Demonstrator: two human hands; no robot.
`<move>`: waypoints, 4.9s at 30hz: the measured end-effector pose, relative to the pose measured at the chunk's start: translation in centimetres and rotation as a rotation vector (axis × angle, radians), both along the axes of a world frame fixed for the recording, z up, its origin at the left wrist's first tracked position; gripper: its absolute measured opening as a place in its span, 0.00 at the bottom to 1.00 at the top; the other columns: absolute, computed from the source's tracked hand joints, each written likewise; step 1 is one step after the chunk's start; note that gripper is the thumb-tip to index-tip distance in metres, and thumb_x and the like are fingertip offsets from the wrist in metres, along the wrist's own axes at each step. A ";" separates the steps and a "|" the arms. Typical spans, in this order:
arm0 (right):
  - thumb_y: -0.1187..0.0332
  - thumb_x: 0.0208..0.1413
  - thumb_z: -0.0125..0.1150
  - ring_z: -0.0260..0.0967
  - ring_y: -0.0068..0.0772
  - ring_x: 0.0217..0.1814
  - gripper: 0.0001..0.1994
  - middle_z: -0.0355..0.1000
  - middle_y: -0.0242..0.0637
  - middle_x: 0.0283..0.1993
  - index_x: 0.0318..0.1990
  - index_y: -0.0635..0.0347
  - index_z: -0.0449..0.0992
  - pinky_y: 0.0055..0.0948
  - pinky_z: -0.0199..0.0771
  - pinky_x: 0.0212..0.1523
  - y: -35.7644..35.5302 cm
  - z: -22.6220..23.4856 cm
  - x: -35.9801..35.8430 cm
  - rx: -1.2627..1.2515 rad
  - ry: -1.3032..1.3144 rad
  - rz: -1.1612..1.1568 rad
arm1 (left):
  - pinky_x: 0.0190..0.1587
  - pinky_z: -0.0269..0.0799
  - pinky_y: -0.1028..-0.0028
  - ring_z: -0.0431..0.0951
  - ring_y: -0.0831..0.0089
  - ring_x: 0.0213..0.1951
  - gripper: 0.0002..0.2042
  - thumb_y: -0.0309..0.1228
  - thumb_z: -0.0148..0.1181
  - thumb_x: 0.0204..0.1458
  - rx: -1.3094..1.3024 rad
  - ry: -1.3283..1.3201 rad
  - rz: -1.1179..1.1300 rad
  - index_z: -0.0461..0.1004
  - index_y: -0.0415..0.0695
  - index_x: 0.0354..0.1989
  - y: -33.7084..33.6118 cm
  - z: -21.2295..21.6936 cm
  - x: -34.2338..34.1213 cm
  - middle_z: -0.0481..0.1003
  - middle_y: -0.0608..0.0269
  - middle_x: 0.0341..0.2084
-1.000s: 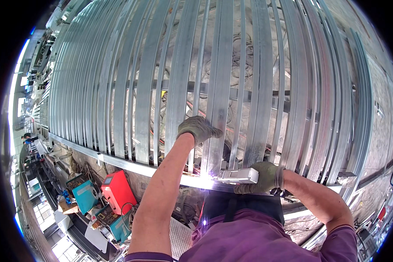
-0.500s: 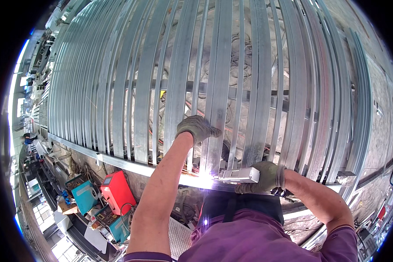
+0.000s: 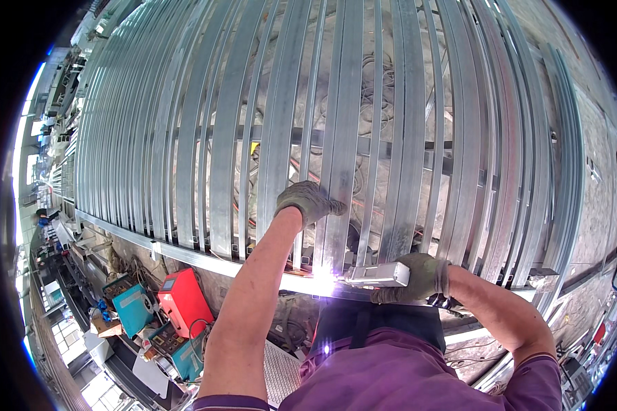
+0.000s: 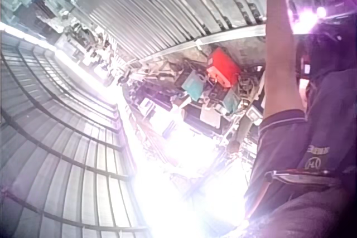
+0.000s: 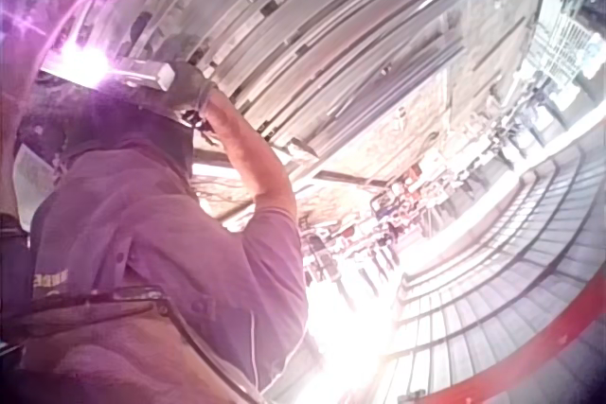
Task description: The person welds a large metal frame structure using a handheld welding torch. They move the torch along the joints of the metal bars, creating bright sparks and fusing the pieces together in a workshop environment.
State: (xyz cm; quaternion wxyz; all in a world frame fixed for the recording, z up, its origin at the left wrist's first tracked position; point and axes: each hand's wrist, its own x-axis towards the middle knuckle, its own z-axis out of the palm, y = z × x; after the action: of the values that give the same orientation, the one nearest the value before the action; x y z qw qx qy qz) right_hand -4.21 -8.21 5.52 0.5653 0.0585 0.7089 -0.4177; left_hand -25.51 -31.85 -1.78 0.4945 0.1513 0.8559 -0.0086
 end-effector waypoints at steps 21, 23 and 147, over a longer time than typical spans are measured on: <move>0.30 0.54 0.79 0.88 0.46 0.53 0.34 0.89 0.40 0.49 0.57 0.44 0.89 0.42 0.85 0.56 0.6 0.9 -0.2 -0.053 0.033 0.016 | 0.59 0.82 0.56 0.90 0.59 0.50 0.38 0.71 0.68 0.57 -0.010 -0.019 -0.006 0.89 0.47 0.57 0.0 -0.4 -0.1 0.89 0.53 0.43; 0.29 0.54 0.78 0.88 0.47 0.53 0.34 0.89 0.40 0.48 0.57 0.44 0.89 0.42 0.85 0.55 0.8 -0.1 0.5 -0.060 0.053 0.018 | 0.59 0.82 0.56 0.90 0.60 0.50 0.38 0.71 0.68 0.56 -0.014 -0.022 -0.007 0.89 0.47 0.57 0.1 -0.1 -0.2 0.89 0.54 0.43; 0.60 0.61 0.84 0.89 0.34 0.45 0.22 0.89 0.39 0.43 0.57 0.61 0.85 0.31 0.87 0.47 -0.4 2.5 7.9 -0.053 0.309 -0.477 | 0.68 0.77 0.52 0.84 0.50 0.61 0.26 0.54 0.54 0.73 0.082 -0.012 0.076 0.86 0.45 0.59 -5.6 1.6 -0.8 0.85 0.48 0.57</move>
State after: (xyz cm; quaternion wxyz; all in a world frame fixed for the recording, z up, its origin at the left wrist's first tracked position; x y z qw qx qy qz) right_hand 3.70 -8.60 8.04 0.3379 0.1444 0.7415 -0.5613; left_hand -26.28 -37.50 -0.22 0.4927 0.1388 0.8578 0.0462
